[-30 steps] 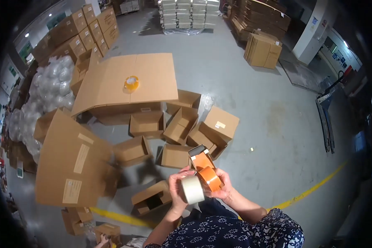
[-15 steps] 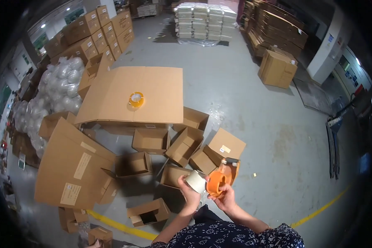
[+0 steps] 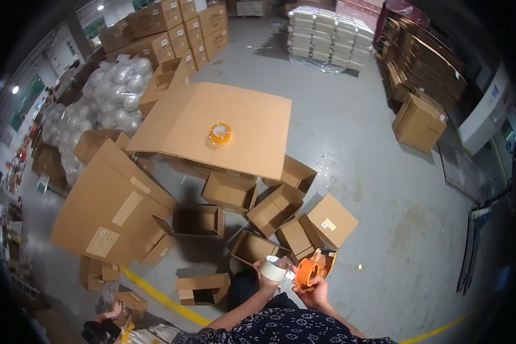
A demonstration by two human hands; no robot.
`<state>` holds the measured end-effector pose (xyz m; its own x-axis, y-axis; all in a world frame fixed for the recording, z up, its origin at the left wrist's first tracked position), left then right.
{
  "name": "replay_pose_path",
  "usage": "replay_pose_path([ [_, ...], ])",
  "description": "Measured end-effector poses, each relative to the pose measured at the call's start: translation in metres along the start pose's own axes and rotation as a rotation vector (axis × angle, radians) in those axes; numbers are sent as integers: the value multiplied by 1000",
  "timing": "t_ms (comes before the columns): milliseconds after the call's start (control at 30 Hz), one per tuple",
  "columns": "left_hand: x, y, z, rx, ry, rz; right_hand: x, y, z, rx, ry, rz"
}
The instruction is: The person packs items into cardboard boxes and seals them with a tape dispenser.
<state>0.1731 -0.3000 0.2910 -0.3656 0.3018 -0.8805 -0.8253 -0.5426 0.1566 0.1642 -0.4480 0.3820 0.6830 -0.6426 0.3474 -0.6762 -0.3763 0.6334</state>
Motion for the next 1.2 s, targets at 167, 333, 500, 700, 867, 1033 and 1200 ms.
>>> replay_pose_path([
  [167,-32,-12,36,180,188,-6,-16,-25,33,-95,186,-39],
  [333,-26,-52,56,336,13,-136,24,-40,0,-395,666,292],
  [500,-30,-44,28,722,623,238,31,-65,-72,-421,529,755],
  [700,-75,-78,70,932,598,324,6,-116,-86,-443,414,573],
  [867,-85,-101,95,1089,594,303,-22,-139,-115,-428,54,427],
  [1033,-53,-128,129,958,572,513,-16,-152,-110,-451,136,405],
  [1200,-47,-143,149,856,574,323,-19,-151,-108,-468,126,441],
])
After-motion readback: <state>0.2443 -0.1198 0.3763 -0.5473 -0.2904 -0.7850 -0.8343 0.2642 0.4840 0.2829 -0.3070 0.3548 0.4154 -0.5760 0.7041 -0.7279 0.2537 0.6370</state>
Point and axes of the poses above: each hand's wrist, its own y-axis away from the middle knuckle, its own z-axis out of the back of the hand, x = y × z, the point moved 9 cm from there along -y, towards the middle knuckle, and after that the axes turned 2 degrees about z, right-handed, at the moved point
